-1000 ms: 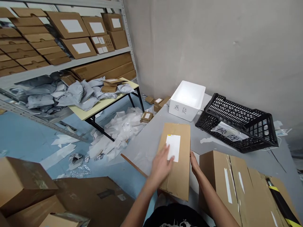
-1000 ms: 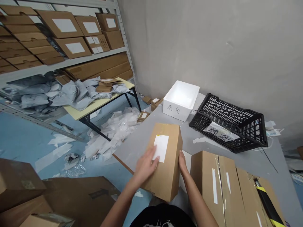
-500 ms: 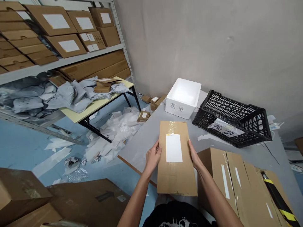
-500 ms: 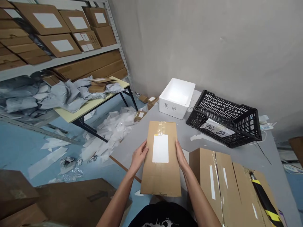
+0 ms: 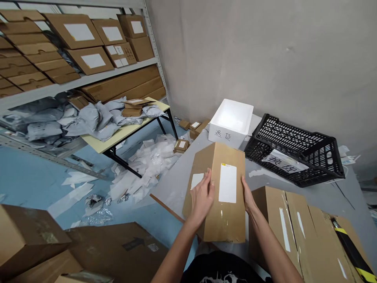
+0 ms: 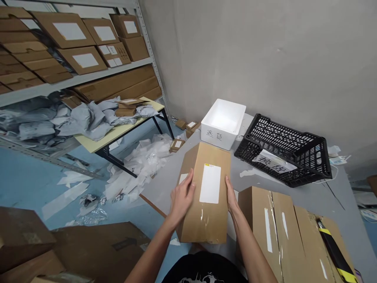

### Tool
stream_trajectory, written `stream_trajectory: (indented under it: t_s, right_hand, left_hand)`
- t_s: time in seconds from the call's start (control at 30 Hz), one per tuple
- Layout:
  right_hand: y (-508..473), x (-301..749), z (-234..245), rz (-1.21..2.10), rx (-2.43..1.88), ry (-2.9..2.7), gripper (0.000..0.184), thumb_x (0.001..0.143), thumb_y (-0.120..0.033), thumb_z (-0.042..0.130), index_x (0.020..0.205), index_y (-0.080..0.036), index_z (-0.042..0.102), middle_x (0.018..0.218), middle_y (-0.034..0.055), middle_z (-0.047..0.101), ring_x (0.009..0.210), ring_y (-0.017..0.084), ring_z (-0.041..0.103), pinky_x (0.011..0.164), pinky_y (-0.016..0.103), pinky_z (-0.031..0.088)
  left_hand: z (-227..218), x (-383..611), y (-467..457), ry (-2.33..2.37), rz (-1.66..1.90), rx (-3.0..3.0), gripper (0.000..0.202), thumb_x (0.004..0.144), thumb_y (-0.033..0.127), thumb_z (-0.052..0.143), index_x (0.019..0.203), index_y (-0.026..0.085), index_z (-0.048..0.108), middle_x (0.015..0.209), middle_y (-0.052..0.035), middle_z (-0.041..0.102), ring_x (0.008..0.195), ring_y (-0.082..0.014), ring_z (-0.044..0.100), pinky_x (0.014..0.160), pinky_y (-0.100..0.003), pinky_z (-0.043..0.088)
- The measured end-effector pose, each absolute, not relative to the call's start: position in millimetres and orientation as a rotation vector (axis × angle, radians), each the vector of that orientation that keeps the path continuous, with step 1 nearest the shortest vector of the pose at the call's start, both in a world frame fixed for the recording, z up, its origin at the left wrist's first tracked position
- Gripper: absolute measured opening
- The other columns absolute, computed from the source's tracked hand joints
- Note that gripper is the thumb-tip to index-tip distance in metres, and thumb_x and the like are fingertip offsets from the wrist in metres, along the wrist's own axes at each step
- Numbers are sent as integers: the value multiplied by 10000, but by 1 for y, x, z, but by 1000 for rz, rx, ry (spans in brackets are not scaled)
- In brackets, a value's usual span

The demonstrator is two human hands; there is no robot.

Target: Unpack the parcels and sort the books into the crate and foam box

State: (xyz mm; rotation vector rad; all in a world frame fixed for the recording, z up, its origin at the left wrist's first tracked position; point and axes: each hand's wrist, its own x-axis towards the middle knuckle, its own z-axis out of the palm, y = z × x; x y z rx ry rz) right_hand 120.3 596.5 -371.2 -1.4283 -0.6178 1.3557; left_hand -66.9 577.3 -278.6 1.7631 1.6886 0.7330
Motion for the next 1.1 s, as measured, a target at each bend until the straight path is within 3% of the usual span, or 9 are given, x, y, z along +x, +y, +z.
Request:
stream_trajectory:
  t_s: [0.1,0.27,0.4,0.53,0.7,0.77,1.1]
  right_hand:
    - [590,125,-374,1489,-1371,-476,655,801,-671,436,1212,-189,601,1145,75,682,1071,279,625,923,424,494]
    - [579,131,-380,1428,-1301,-582,683,815,-698,351,1175,-193,637,1105,72,699,1134,270,585,992,411,438]
    - [577,130,-373,1377,-1313,-577,635,788,-689,428,1087,-187,677,1014,77,725,1089,279,608,957,402,463]
    - [584,129,-367,1110,-1308,-564,582,743,-668,502,1070,-206,636,1076,49,698,1055,265,611,935,408,459]
    - [589,134,-365,751,-1341,-878,515,747,-639,501,968,-192,632,968,68,690,983,276,595,890,403,433]
    - [585,134,-365,722,-1369,-1019,498,766,-611,496,999,-191,628,970,80,685,968,282,589,862,391,429]
    - [566,126,-374,639,-1459,-1125,603,775,-631,427,1143,-185,601,935,102,695,855,296,613,754,375,440]
  left_hand:
    - [-269,-41,558,1548,873,1990,524,932,268,308,1454,233,279,1468,-8,364,1356,-198,347,1082,-401,386]
    - [-262,-18,543,1380,1015,2210,590,916,207,315,1485,206,159,1488,-33,334,1378,-206,301,1083,-409,402]
    - [-262,-32,549,1401,1030,2210,577,928,215,296,1486,188,150,1486,-56,345,1363,-188,335,1082,-376,400]
    - [-277,-55,552,1212,1088,2365,611,914,186,281,1493,187,87,1520,-62,278,1395,-200,261,1100,-380,361]
    - [-328,-76,553,1221,1280,2393,698,898,213,264,1471,254,-132,1568,-58,-93,1432,-268,20,1117,-515,259]
    - [-348,-81,555,1238,1267,2359,719,894,227,258,1451,274,-193,1555,-56,-166,1427,-279,-41,1114,-554,221]
    - [-409,-100,567,1147,1069,2395,744,912,334,251,1416,237,-287,1563,-158,-7,1425,-306,76,1105,-562,216]
